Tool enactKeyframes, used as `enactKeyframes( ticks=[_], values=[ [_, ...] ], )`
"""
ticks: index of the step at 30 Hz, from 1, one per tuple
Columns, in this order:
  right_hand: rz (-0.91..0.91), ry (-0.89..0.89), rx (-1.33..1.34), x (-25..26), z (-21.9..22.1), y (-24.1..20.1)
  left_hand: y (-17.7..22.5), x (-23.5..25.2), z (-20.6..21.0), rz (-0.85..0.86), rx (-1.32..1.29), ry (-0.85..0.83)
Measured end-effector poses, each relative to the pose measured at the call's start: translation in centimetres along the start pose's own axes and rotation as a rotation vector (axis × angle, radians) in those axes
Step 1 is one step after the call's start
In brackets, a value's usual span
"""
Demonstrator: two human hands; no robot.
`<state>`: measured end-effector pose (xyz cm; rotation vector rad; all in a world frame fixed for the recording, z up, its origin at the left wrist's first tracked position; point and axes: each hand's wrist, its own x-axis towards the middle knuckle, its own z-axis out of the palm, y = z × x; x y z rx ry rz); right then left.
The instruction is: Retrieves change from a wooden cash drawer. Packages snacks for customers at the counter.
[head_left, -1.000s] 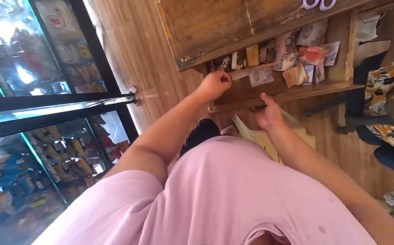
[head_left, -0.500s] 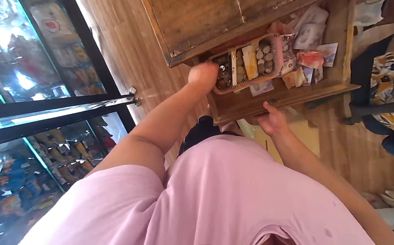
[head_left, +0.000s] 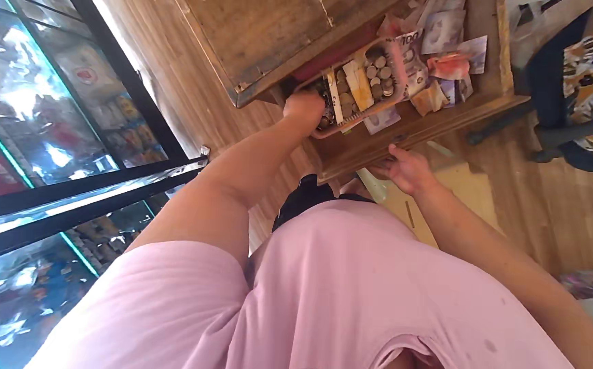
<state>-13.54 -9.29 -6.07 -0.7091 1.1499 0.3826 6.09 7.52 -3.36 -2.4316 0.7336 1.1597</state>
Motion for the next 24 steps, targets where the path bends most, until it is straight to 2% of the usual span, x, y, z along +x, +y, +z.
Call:
enactKeyframes(
  ticks=[4,7,10,13,15,17,19,20,24],
  values=[
    [0.006,0.004,-0.016,0.0,-0.1,-0.1,-0.3,0.3,-0.2,0.021,-0.01,0.021],
    [0.002,0.005,-0.028,0.2,-0.2,-0.1,-1.5,0.0,-1.0,0.037,-0.167,0.038],
    [-0.006,0.01,-0.032,0.5,-0.2,0.0,-3.4,-1.5,-1.8,0.066,-0.602,0.082],
    [-0.006,0.012,-0.032,0.6,-0.4,0.1,-4.4,-3.1,-1.0,-0.058,-1.244,0.126],
    [-0.009,0.01,-0.04,0.7,-0.7,0.3,-4.8,-3.8,-0.2,-0.134,-1.736,0.099],
    [-0.007,0.011,-0.049,0.9,-0.7,0.4,-5.3,-4.2,0.6,-0.199,-1.986,0.085],
    [-0.009,0.013,-0.052,0.9,-0.5,0.3,-5.4,-4.3,1.2,-0.246,-1.967,0.108],
    [-0.011,0.021,-0.053,0.8,-0.3,0.2,-5.3,-4.3,1.5,-0.228,-1.849,0.106],
    [-0.024,0.042,-0.051,0.5,0.0,0.1,-3.2,-4.2,0.6,-0.057,-0.945,0.065]
  ],
)
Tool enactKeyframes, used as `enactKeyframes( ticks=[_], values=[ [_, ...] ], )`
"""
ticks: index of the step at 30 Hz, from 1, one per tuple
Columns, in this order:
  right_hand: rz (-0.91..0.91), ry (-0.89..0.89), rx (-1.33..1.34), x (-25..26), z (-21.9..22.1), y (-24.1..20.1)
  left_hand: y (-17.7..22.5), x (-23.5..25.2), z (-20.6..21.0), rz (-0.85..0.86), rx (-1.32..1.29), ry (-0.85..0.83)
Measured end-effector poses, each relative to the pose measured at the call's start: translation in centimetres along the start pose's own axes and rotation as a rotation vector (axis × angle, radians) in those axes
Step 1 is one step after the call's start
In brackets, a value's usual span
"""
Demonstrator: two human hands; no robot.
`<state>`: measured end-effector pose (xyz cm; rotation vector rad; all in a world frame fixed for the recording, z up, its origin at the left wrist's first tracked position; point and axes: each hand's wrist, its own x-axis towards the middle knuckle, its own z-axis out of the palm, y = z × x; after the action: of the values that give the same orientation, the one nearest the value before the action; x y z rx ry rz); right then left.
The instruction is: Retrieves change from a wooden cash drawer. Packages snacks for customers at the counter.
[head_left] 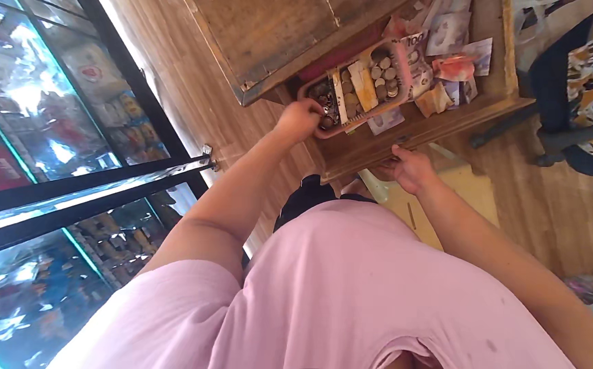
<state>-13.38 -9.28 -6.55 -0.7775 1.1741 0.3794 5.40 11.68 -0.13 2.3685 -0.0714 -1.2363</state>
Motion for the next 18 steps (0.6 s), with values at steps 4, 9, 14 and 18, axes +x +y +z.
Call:
enactKeyframes(
  ticks=[4,9,14,18],
  values=[
    [-0.002,0.023,-0.01,-0.2,0.5,-0.2,1.2,2.0,3.0,0.149,0.633,-0.094],
    [-0.014,0.035,-0.02,-0.6,0.6,0.0,2.1,2.7,4.8,0.138,0.787,-0.102],
    [-0.427,0.375,-0.372,-2.2,-0.8,0.2,1.3,2.5,4.3,0.113,0.778,-0.086],
    [-0.902,0.454,-1.064,-1.8,-2.8,-4.9,0.2,2.0,4.0,0.21,0.615,-0.05]
  ],
)
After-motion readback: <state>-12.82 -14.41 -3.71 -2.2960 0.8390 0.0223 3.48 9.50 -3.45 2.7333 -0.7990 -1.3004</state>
